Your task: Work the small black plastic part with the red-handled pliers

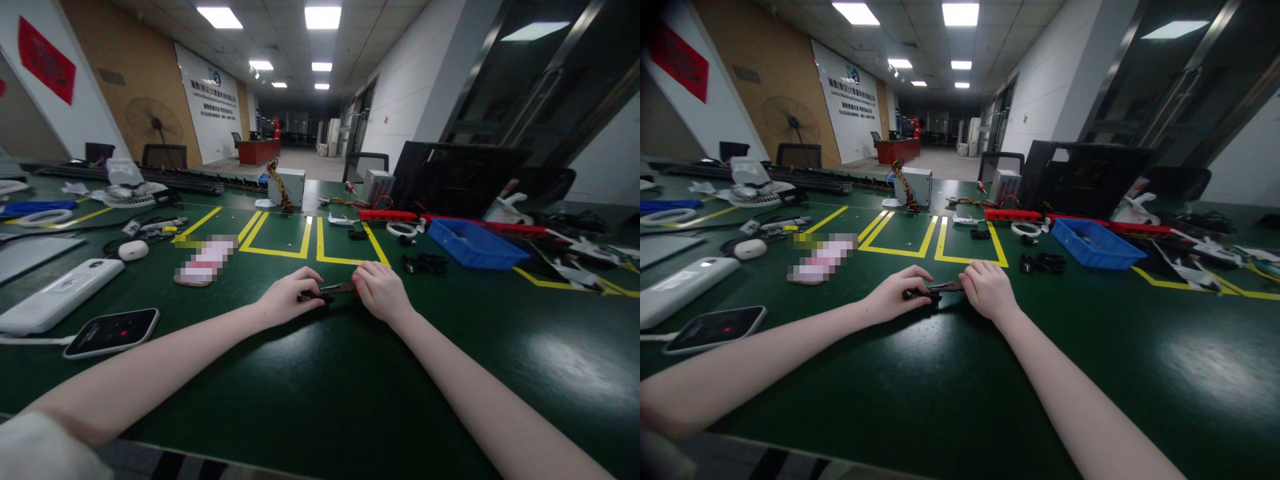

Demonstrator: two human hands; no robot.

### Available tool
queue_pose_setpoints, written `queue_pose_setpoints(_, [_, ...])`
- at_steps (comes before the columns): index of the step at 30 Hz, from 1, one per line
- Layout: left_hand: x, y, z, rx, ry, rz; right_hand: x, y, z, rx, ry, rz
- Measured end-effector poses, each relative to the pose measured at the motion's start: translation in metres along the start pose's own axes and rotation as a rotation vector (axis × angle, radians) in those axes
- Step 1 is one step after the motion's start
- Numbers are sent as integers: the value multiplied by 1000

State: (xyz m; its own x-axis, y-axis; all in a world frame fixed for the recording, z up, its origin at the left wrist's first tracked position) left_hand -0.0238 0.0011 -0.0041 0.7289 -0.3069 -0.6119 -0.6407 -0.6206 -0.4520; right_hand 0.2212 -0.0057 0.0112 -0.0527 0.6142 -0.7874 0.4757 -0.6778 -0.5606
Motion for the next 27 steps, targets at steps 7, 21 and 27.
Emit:
queue_pose_setpoints(7, [-1,1,-2,0,24,16,0,0,1,-21,-26,10])
queue_pose_setpoints(21, [0,0,-5,-29,-61,63,-7,-2,13,-22,-12,155])
queue_pose_setpoints(27, [0,-2,-2,-52,-45,98,-7,-3,13,-27,-14,233])
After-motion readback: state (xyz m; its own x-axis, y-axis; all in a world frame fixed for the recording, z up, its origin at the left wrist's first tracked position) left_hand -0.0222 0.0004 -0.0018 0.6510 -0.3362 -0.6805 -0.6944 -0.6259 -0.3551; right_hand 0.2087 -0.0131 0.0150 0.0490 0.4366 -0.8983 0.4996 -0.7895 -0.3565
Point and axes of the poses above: each hand's wrist, its own y-axis away from the middle knuckle, its own x-axis out of the palm, z = x × y, the point moved 1 cm from there along -y, towards the middle knuckle, and after that the axes turned 11 degrees about y, right-handed, at the moved point
